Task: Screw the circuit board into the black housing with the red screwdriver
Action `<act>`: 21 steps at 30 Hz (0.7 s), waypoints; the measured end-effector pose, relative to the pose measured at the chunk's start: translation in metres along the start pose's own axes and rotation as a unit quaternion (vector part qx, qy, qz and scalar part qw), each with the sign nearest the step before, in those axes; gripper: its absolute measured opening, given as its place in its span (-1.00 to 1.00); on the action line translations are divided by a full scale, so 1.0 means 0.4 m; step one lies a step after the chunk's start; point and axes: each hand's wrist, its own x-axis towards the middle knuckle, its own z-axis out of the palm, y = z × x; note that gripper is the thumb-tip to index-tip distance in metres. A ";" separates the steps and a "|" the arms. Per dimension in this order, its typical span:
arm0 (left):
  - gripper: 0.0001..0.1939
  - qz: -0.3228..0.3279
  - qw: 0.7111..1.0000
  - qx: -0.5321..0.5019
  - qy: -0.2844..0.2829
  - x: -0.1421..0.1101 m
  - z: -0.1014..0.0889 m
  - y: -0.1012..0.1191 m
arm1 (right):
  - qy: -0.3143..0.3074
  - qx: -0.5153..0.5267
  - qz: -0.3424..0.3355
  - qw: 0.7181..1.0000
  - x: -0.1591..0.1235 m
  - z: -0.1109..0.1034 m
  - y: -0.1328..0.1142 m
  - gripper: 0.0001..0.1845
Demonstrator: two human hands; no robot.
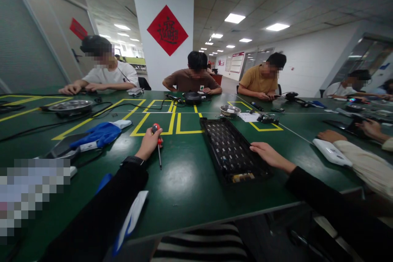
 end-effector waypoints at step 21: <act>-0.53 0.006 0.994 0.108 0.030 -0.016 0.011 0.024 | 0.039 -0.064 0.199 0.977 -0.085 -0.263 0.370 -0.60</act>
